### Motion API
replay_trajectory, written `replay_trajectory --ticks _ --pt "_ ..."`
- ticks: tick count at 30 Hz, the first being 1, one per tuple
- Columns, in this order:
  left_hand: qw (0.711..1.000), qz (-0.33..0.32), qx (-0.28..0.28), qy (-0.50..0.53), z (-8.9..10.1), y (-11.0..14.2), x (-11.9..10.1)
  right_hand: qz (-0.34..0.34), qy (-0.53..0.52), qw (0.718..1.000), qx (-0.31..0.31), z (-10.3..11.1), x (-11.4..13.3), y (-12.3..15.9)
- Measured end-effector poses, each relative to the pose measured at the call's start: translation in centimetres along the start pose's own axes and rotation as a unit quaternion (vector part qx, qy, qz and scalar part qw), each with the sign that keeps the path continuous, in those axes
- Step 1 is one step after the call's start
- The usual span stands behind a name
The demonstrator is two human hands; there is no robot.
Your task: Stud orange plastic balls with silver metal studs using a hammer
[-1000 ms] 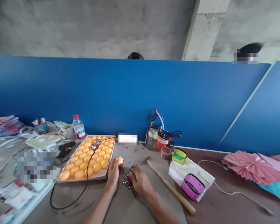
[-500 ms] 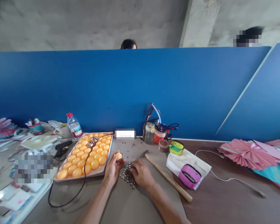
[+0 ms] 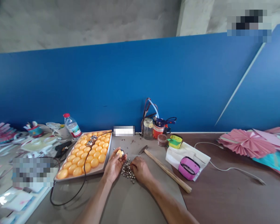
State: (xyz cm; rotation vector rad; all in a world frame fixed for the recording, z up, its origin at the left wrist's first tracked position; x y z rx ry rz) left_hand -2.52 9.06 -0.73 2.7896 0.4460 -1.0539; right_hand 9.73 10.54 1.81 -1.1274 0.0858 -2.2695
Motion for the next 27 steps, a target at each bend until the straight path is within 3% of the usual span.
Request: replay_trajectory --ticks 6,11,27 --pt "0.999 0.014 0.028 0.005 -0.3 0.1 0.1 -0.081 -0.122 0.987 -0.061 1.9 -1.6 0.0" --pt "0.998 0.014 0.051 -0.018 -0.7 0.4 0.0 -0.105 -0.169 0.979 -0.051 1.5 -2.0 -0.1" --pt "0.995 0.004 0.038 -0.094 -0.6 0.3 0.3 -0.076 -0.191 0.978 -0.033 1.0 -2.6 -0.6"
Point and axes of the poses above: each hand's wrist, its own y-axis away from the middle knuckle, its own z-axis out of the back of the hand, x = y × z, the point moved 10 cm from there along -y, towards the middle knuckle, and after that the axes turned 6 degrees about -z, right-handed, at the moved point
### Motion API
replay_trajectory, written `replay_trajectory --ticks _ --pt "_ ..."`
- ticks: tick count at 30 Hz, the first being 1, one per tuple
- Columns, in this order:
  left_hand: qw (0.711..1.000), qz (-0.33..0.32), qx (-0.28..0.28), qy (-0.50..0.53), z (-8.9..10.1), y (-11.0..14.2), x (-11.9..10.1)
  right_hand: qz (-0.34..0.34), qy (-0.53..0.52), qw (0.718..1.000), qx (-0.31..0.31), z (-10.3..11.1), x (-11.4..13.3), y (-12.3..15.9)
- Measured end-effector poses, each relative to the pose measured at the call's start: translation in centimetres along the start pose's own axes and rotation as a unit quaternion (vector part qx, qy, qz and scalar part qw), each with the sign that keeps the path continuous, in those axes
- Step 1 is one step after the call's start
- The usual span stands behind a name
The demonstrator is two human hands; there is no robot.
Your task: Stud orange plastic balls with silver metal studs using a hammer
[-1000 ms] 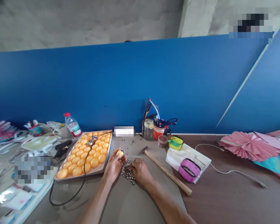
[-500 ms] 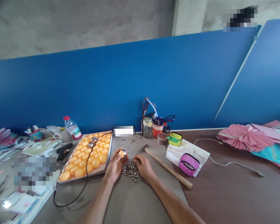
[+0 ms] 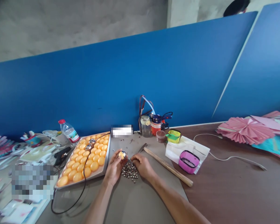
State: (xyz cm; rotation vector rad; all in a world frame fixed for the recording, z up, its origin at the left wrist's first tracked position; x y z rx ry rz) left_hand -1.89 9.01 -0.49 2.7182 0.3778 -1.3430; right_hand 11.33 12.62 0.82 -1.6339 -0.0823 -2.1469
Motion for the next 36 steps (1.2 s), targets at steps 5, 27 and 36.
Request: replay_trajectory --ticks 5,27,36 --pt "0.999 -0.008 -0.002 -0.033 -0.1 0.0 0.0 -0.080 -0.045 0.996 -0.005 0.2 -1.4 -0.5" --pt "0.996 -0.029 -0.059 -0.053 0.9 0.0 -0.6 0.021 0.312 0.950 0.029 -0.3 -0.1 -0.3" --pt "0.996 -0.014 -0.050 -0.067 0.7 0.1 -0.2 0.016 0.311 0.950 0.022 -0.4 -0.2 -0.4"
Point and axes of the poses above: each hand's wrist, its own y-axis away from the middle knuckle, its own z-axis out of the back of the hand, x = y × z, the point moved 10 cm from there along -y, towards the middle knuckle, and after that the axes turned 6 degrees about -z, right-handed, at the moved point
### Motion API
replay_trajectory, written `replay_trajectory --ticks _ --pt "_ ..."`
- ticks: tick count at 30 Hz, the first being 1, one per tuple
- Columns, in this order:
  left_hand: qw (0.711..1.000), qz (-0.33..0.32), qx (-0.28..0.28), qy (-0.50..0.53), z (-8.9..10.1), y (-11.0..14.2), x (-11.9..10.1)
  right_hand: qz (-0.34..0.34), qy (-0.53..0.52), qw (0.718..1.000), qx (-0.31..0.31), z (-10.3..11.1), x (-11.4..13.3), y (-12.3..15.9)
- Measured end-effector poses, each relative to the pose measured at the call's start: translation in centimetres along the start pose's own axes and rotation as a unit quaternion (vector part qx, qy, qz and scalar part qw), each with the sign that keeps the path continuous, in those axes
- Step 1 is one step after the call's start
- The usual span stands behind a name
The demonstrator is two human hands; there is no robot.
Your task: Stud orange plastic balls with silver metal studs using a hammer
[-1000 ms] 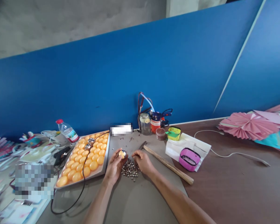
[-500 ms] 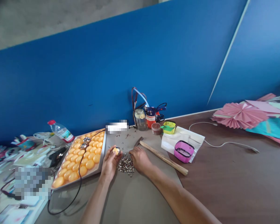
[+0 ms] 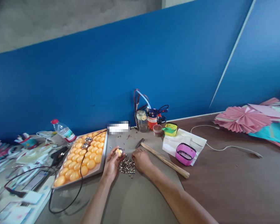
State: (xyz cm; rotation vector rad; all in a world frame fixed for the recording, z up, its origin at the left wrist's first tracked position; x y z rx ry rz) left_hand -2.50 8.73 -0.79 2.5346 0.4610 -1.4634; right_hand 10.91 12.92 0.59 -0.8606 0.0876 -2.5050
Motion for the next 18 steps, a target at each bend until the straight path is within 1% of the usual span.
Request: replay_trajectory --ticks 3,5,6,8,10,13,14,16,18 --pt "1.000 -0.002 -0.009 0.005 0.2 0.1 -0.1 -0.006 -0.095 0.994 -0.056 1.5 -0.2 0.1" --pt "1.000 -0.005 -0.017 0.008 0.4 0.0 -0.2 -0.042 -0.193 0.977 -0.082 2.2 -1.0 0.1" --pt "1.000 -0.007 -0.017 0.009 0.4 0.0 -0.2 -0.069 -0.245 0.964 -0.076 2.1 -1.4 0.1" --pt "1.000 -0.011 -0.009 0.008 0.1 0.0 -0.2 -0.123 -0.347 0.929 -0.033 1.1 -1.9 0.1" --pt "1.000 -0.014 0.005 0.001 -0.2 0.0 -0.1 -0.152 -0.439 0.885 0.009 0.2 -1.5 0.4" --pt "0.999 -0.018 0.024 -0.018 -0.7 0.1 -0.2 -0.150 -0.562 0.814 0.019 0.3 -0.4 0.7" --pt "0.999 -0.022 0.028 -0.023 -0.7 0.2 -0.3 -0.145 -0.591 0.793 0.023 0.3 -0.1 0.7" --pt "0.998 -0.029 0.038 -0.028 -0.9 0.3 -0.5 -0.137 -0.626 0.767 0.046 0.3 0.6 0.8" --pt "0.998 -0.034 0.046 -0.032 -1.0 0.4 -0.6 -0.139 -0.644 0.748 0.074 0.0 1.0 1.0"
Point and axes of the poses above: each hand's wrist, its own y-axis away from the middle knuckle, its own z-axis out of the back of the hand, x = y × z, the point moved 10 cm from there along -y, towards the middle knuckle, and after that the axes turned 6 degrees about -z, right-handed, at the moved point
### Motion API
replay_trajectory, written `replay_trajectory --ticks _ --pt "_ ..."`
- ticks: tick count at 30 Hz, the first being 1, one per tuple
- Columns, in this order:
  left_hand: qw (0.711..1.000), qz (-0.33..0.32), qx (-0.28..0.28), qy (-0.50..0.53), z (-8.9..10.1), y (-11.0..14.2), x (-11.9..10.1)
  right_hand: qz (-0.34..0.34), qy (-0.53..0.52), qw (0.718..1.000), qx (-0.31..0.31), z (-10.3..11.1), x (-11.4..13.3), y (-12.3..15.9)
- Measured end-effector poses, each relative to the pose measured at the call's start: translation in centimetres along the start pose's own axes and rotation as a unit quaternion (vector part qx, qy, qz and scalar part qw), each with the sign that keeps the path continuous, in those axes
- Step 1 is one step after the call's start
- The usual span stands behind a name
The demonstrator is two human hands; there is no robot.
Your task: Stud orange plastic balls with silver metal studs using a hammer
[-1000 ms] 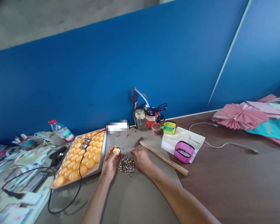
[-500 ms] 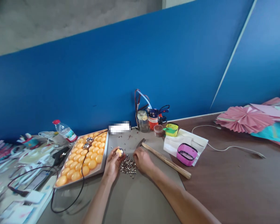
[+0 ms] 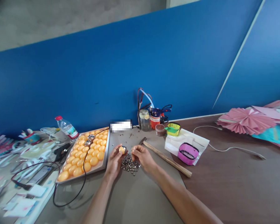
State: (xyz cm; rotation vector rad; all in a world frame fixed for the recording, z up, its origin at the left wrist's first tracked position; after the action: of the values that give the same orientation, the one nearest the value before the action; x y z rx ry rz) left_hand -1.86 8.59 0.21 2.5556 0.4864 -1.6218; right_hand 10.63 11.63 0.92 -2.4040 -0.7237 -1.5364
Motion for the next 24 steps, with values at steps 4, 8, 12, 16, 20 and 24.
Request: replay_trajectory --ticks 4,8,12,16,20,24 --pt "1.000 0.000 0.012 -0.026 -0.1 0.1 0.2 -0.041 -0.061 0.997 0.023 -0.1 -0.8 0.0" --pt "0.998 -0.005 0.025 -0.060 -0.1 0.1 0.4 -0.041 -0.094 0.994 0.043 -0.2 -0.7 0.0" --pt "0.996 -0.009 0.022 -0.081 0.0 0.0 0.5 -0.031 -0.076 0.995 0.054 -0.5 -0.6 -0.2" --pt "0.995 -0.009 0.016 -0.098 0.1 0.1 0.5 -0.025 -0.056 0.998 0.030 0.0 -1.1 -0.6" --pt "0.994 -0.018 0.015 -0.108 -0.2 0.2 0.2 -0.012 -0.009 1.000 -0.004 0.7 -1.2 -0.8" --pt "0.990 -0.006 0.049 -0.135 -1.2 0.4 0.0 -0.013 0.038 0.999 -0.032 1.2 -1.1 -0.7"
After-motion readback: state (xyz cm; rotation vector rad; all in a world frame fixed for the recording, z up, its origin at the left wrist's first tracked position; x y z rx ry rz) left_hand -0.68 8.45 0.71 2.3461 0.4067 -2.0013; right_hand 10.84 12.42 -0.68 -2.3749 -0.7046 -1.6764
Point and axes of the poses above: each hand's wrist, its own y-axis away from the middle knuckle, its own z-axis out of the back of the hand, x = y × z, the point moved 10 cm from there along -y, towards the middle knuckle, and after that the axes turned 6 degrees about -z, right-handed, at the moved point
